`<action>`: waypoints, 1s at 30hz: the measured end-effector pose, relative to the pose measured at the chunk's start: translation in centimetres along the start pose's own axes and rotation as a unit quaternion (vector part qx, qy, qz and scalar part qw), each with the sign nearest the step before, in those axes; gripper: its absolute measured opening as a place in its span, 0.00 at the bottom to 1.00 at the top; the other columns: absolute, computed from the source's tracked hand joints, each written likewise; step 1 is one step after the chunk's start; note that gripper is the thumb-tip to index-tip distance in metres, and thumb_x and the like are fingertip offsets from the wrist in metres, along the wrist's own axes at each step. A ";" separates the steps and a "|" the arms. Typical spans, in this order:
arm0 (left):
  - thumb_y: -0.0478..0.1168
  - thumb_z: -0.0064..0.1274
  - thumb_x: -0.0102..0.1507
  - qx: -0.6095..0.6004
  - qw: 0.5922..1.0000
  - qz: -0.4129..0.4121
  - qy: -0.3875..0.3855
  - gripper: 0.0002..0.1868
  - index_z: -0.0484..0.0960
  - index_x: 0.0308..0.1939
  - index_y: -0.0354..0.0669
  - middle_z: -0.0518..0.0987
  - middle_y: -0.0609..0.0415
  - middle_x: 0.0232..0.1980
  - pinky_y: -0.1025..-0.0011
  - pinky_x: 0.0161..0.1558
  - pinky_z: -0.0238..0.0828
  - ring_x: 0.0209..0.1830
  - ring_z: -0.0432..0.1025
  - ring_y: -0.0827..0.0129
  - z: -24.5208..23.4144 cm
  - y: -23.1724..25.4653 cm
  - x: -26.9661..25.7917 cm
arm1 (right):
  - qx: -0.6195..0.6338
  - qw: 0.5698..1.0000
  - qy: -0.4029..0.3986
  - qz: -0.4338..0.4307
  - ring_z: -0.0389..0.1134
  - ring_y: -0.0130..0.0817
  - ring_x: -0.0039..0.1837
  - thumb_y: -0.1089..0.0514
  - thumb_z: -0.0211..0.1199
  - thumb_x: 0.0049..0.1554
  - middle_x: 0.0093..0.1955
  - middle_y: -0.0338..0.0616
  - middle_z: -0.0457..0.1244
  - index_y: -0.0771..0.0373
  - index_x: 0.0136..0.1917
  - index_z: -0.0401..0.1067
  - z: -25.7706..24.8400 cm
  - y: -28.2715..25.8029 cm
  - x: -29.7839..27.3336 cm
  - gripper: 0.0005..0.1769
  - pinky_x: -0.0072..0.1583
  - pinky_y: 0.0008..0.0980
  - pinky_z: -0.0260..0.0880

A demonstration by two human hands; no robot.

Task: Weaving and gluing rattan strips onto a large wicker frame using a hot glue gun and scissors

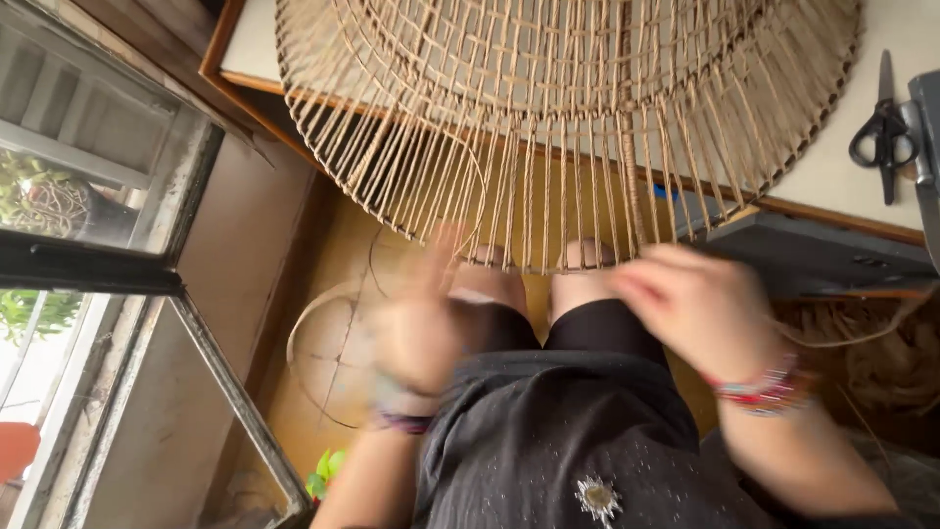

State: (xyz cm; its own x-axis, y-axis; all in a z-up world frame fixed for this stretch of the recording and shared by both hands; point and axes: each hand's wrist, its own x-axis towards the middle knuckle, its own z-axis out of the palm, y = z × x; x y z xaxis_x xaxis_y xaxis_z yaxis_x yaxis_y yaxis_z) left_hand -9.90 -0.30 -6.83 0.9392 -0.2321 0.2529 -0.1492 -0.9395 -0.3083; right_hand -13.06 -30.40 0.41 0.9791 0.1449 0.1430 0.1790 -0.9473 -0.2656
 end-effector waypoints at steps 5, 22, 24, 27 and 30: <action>0.57 0.59 0.56 -0.306 0.951 -0.046 -0.029 0.09 0.84 0.40 0.76 0.82 0.68 0.33 0.57 0.28 0.76 0.27 0.80 0.60 -0.3 2.6 0.3 | 0.083 0.994 0.056 -0.043 0.71 0.34 0.39 0.50 0.68 0.60 0.37 0.28 0.67 0.44 0.44 0.81 -0.6 -0.9 0.6 0.03 0.41 0.30 0.70; 0.57 0.55 0.58 -0.253 0.949 -0.067 -0.176 0.14 0.80 0.48 0.81 0.82 0.69 0.47 0.55 0.34 0.79 0.32 0.82 0.54 -0.9 0.2 0.4 | 0.022 0.999 0.012 -0.041 0.73 0.40 0.44 0.47 0.65 0.61 0.39 0.30 0.69 0.43 0.45 0.80 2.4 1.8 0.1 0.05 0.42 0.38 0.74; 0.56 0.55 0.59 -0.286 0.944 -0.069 -0.152 0.20 0.79 0.56 0.78 0.84 0.63 0.54 0.51 0.33 0.78 0.33 0.82 0.49 -3.5 2.5 0.4 | 0.046 0.998 -0.001 -0.050 0.74 0.40 0.44 0.46 0.65 0.60 0.40 0.30 0.69 0.43 0.44 0.80 3.2 -0.6 0.4 0.06 0.42 0.38 0.74; 0.51 0.63 0.52 -0.412 0.900 0.042 -0.132 0.17 0.78 0.43 0.61 0.83 0.56 0.28 0.55 0.32 0.77 0.28 0.81 0.52 -4.1 4.7 0.6 | 0.102 0.989 -0.032 -0.097 0.70 0.30 0.33 0.53 0.63 0.61 0.36 0.30 0.69 0.48 0.42 0.81 3.8 -3.0 1.1 0.07 0.36 0.29 0.72; 0.51 0.58 0.57 -0.475 0.858 0.019 -0.194 0.11 0.80 0.44 0.73 0.86 0.71 0.36 0.59 0.44 0.79 0.39 0.82 0.60 -2.1 4.2 0.6 | 0.170 0.983 -0.036 -0.061 0.72 0.39 0.37 0.54 0.66 0.59 0.37 0.32 0.68 0.49 0.45 0.80 4.3 -1.2 0.9 0.03 0.33 0.35 0.72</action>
State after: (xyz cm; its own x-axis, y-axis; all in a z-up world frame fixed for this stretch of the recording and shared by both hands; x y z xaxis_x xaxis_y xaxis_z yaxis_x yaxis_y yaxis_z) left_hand -10.61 -4.94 -6.00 0.9330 -0.3385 -0.1220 -0.1933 -0.7575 0.6235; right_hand -11.93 -27.89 -3.24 0.9507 0.2823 0.1284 0.3047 -0.7735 -0.5558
